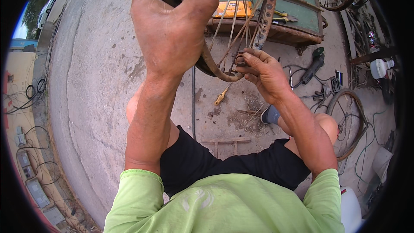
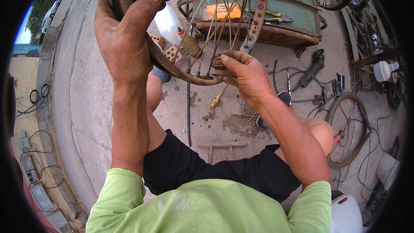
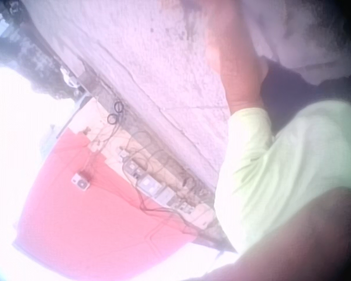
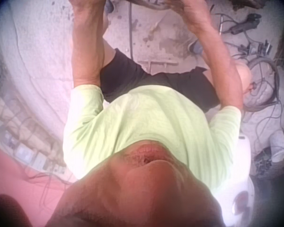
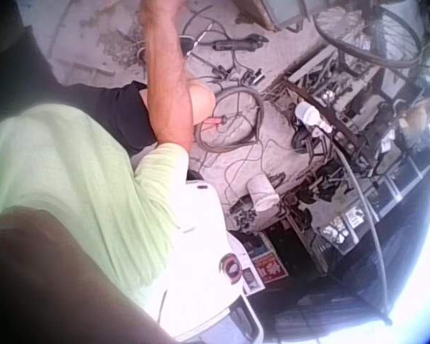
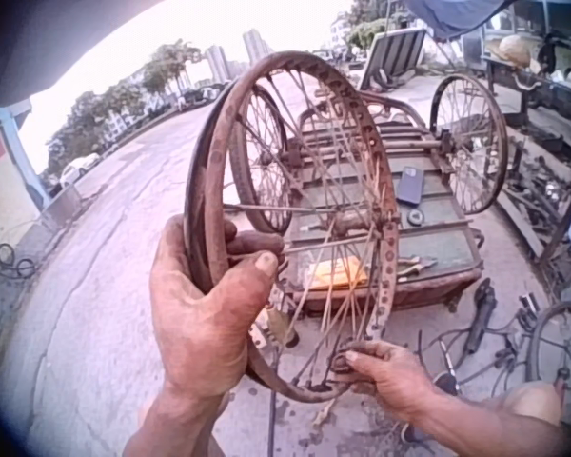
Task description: The person sits on the ground and works on a bicycle wheel, repeatedly adjusting and tightening the spokes with a spoke wrench. The wheel is held upright between the legs while the person rotates it to access different spokes.
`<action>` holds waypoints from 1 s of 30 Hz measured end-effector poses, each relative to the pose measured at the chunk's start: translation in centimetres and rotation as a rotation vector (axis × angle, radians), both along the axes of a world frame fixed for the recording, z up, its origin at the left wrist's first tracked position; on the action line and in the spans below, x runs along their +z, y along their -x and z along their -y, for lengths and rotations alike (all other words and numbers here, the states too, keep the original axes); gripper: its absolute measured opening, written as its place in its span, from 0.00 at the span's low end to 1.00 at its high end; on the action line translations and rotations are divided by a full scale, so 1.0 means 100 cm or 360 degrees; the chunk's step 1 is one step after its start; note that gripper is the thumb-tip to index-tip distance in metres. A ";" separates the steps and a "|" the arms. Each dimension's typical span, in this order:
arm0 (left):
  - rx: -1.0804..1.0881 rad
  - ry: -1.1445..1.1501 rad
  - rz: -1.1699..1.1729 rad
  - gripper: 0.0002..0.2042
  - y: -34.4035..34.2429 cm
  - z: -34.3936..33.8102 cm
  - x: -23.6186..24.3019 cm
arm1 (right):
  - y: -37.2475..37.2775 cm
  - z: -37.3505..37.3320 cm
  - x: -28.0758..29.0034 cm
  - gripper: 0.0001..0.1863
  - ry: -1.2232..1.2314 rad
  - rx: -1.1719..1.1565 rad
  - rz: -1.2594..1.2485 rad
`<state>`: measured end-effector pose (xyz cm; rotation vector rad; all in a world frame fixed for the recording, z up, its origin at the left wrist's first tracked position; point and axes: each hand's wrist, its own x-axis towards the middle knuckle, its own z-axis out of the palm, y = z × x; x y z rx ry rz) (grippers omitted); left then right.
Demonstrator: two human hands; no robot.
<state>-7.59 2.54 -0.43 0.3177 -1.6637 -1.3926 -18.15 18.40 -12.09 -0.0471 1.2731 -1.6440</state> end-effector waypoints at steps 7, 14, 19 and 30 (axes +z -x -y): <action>-0.0004 -0.0026 0.0061 0.22 -0.002 -0.003 0.003 | -0.011 -0.001 0.004 0.26 0.0009 0.0132 -0.0531; -0.0005 0.0025 -0.0002 0.23 0.002 -0.005 0.000 | -0.004 -0.005 -0.003 0.28 0.0052 0.0206 -0.0747; -0.0010 0.0038 0.0022 0.24 0.000 -0.004 -0.001 | 0.002 -0.006 0.002 0.26 0.0109 0.0300 -0.0519; -0.0002 0.0024 0.0038 0.23 0.001 -0.006 0.002 | 0.013 -0.001 -0.009 0.23 0.0229 0.0424 -0.0465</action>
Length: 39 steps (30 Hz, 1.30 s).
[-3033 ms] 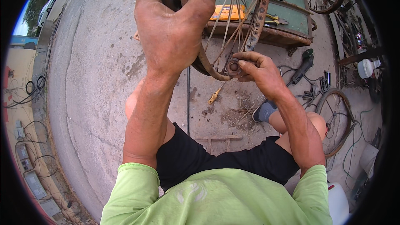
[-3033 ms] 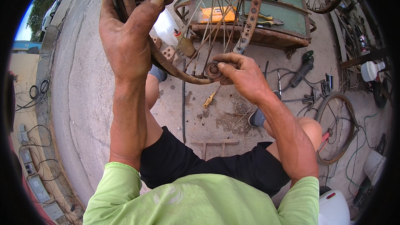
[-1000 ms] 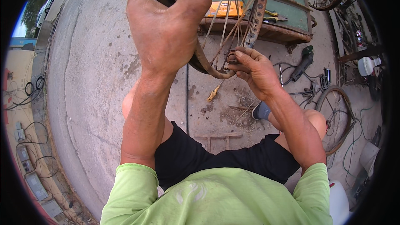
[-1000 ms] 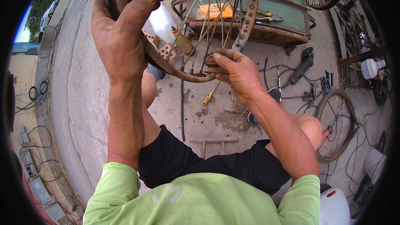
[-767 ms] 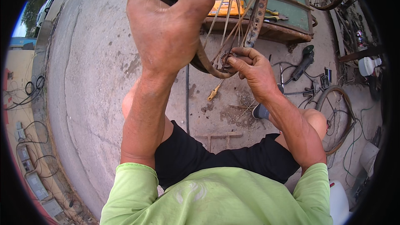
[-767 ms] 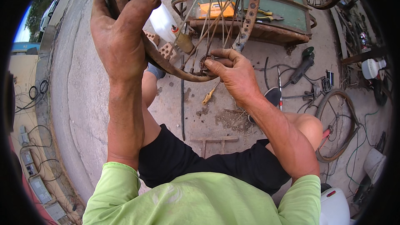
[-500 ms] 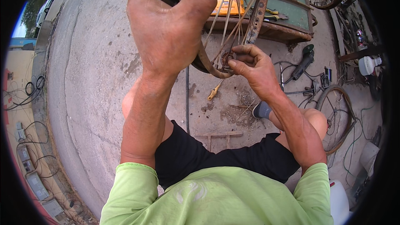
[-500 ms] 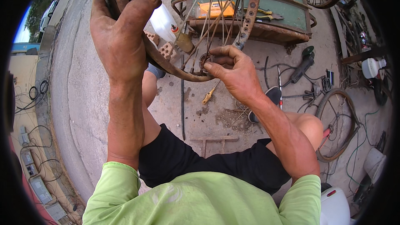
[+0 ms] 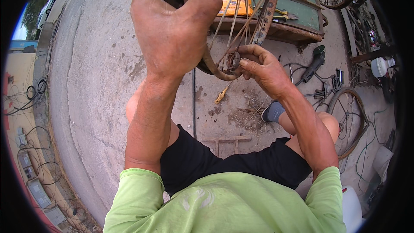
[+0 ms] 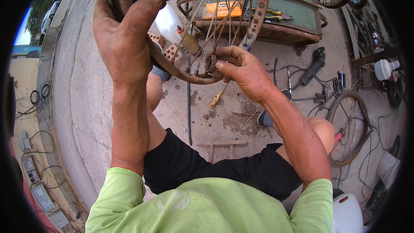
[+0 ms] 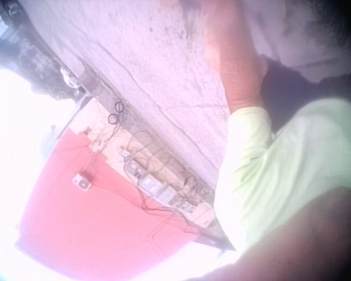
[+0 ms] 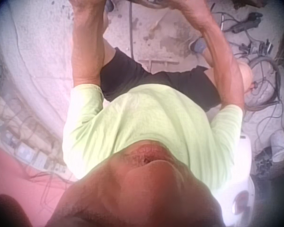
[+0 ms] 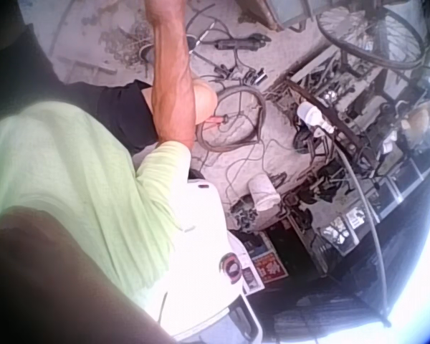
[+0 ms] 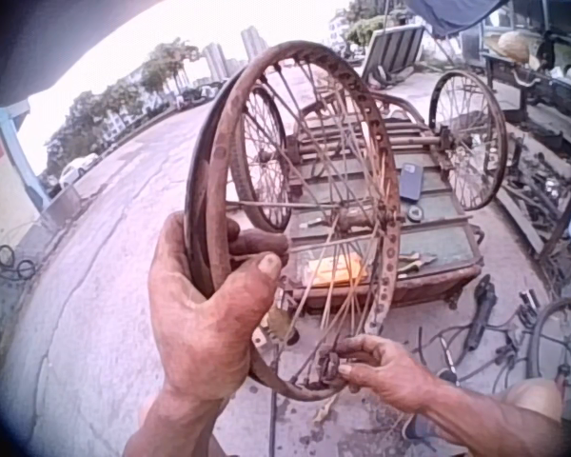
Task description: The person sits on the ground and works on a bicycle wheel, repeatedly adjusting and tightening the spokes with a spoke wrench. The wheel is held upright between the legs while the person rotates it to access different spokes.
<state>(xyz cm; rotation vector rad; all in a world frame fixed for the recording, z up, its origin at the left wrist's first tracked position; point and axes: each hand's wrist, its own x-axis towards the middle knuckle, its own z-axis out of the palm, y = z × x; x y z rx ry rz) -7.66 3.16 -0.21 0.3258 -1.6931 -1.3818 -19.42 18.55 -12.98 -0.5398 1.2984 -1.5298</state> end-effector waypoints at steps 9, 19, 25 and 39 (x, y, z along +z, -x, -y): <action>-0.0001 0.0014 -0.0012 0.23 0.000 0.004 -0.002 | 0.002 0.006 -0.009 0.25 0.0151 0.0073 0.0156; 0.0038 -0.0004 -0.0025 0.23 -0.005 0.017 -0.004 | 0.027 0.021 -0.017 0.33 0.0231 0.0591 0.0293; -0.0006 0.0003 -0.0003 0.23 -0.005 0.014 -0.003 | 0.038 0.025 -0.024 0.32 0.0285 0.0703 0.0352; -0.0003 -0.0010 -0.0004 0.20 -0.005 0.023 0.001 | 0.032 0.040 -0.017 0.23 0.0199 0.0614 0.0243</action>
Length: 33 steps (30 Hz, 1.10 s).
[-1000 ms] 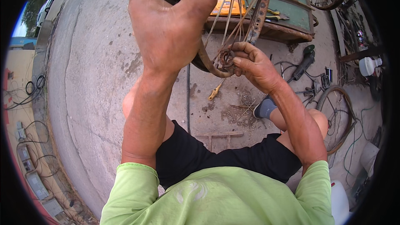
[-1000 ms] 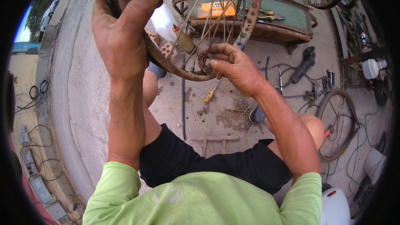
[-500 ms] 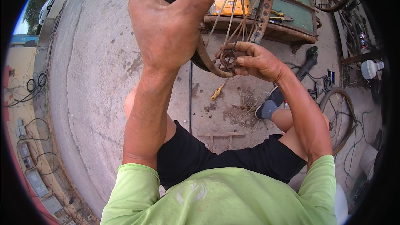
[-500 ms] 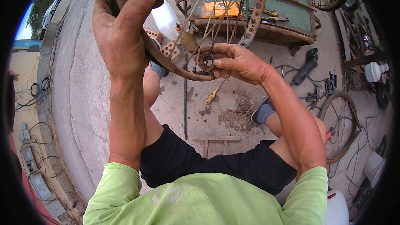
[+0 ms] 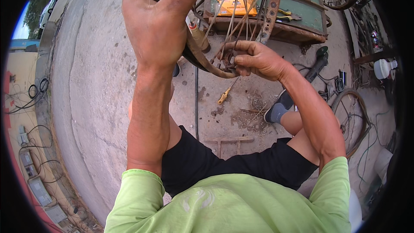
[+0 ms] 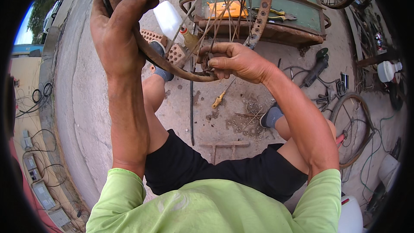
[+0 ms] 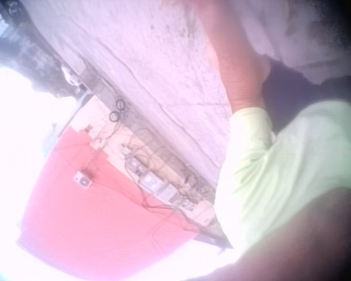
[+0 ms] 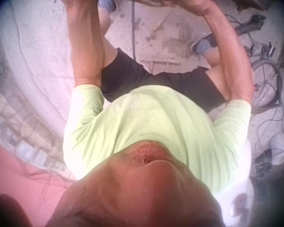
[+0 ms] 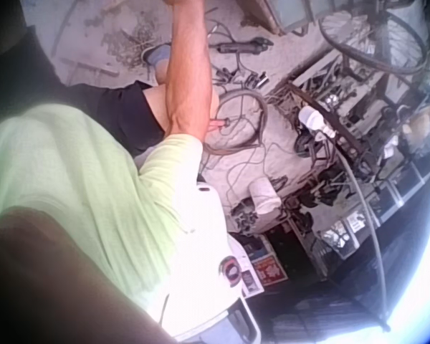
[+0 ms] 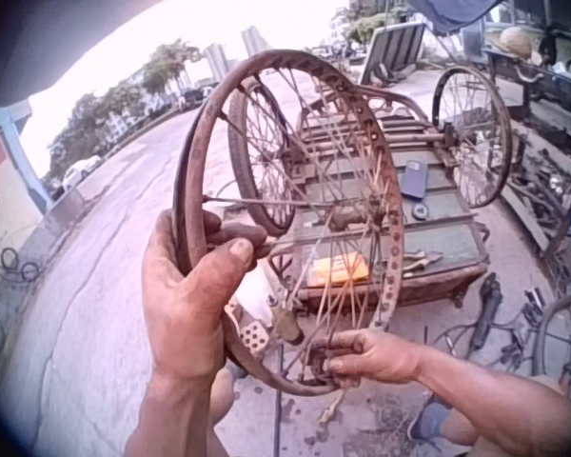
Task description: The person sits on the ground and works on a bicycle wheel, repeatedly adjusting and tightening the spokes with a spoke wrench. The wheel is held upright between the legs while the person rotates it to access different spokes.
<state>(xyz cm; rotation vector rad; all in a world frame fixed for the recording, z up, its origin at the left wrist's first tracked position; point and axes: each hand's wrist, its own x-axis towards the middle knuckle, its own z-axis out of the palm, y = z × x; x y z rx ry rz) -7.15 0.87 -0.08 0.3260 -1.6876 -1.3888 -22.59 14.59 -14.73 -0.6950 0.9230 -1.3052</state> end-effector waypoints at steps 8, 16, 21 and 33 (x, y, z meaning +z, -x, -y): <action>-0.0158 -0.0098 -0.0097 0.23 0.000 -0.008 0.001 | -0.028 -0.004 0.018 0.22 -0.0103 -0.0471 -0.1059; 0.0020 -0.0054 0.0012 0.24 0.004 -0.019 0.005 | -0.025 0.001 0.029 0.17 -0.0188 -0.0437 -0.1128; 0.0006 0.0074 -0.0019 0.24 0.006 -0.007 0.001 | -0.006 -0.010 0.018 0.26 -0.0006 -0.0064 -0.0146; 0.0014 0.0380 0.0031 0.26 0.009 0.006 0.010 | -0.008 -0.003 0.040 0.22 -0.0176 -0.0173 -0.1350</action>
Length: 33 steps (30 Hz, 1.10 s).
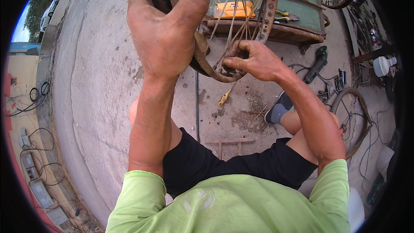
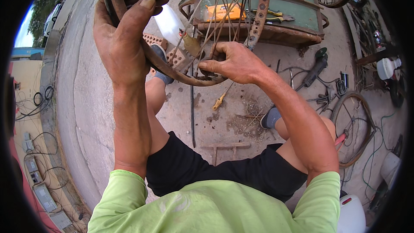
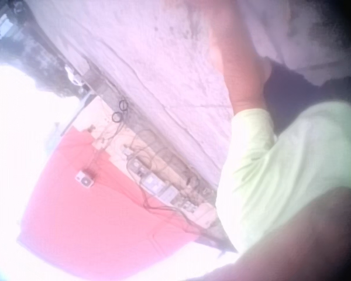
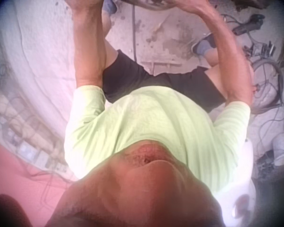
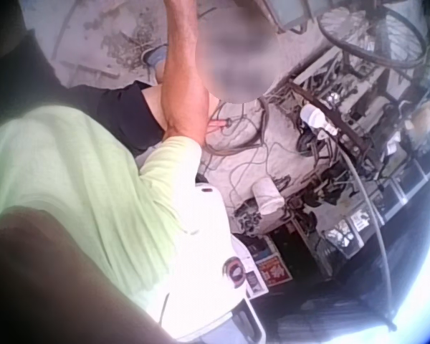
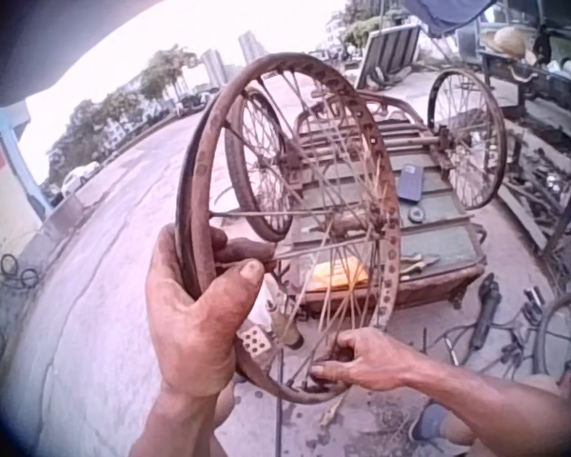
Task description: The person sits on the ground and works on a bicycle wheel, repeatedly adjusting and tightening the spokes with a spoke wrench. The wheel is held upright between the legs while the person rotates it to access different spokes.
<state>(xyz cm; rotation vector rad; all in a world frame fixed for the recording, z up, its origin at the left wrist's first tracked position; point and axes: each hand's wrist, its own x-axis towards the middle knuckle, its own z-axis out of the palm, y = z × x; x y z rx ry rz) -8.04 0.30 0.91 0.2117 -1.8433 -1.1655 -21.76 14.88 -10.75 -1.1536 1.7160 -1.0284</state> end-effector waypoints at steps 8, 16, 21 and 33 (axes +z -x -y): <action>-0.0112 -0.0233 -0.0099 0.24 -0.002 -0.014 -0.013 | -0.009 -0.005 0.004 0.22 0.0070 -0.0183 0.0112; -0.0057 -0.0054 -0.0014 0.24 0.005 -0.003 0.004 | 0.006 -0.019 0.006 0.24 -0.0027 0.0044 0.0397; -0.0053 -0.0025 -0.0026 0.24 0.005 -0.006 0.002 | -0.003 -0.007 0.013 0.22 -0.0131 -0.0070 -0.0205; -0.0070 -0.0061 -0.0010 0.25 0.008 -0.001 0.005 | 0.003 -0.013 -0.014 0.24 0.0059 0.0087 0.1121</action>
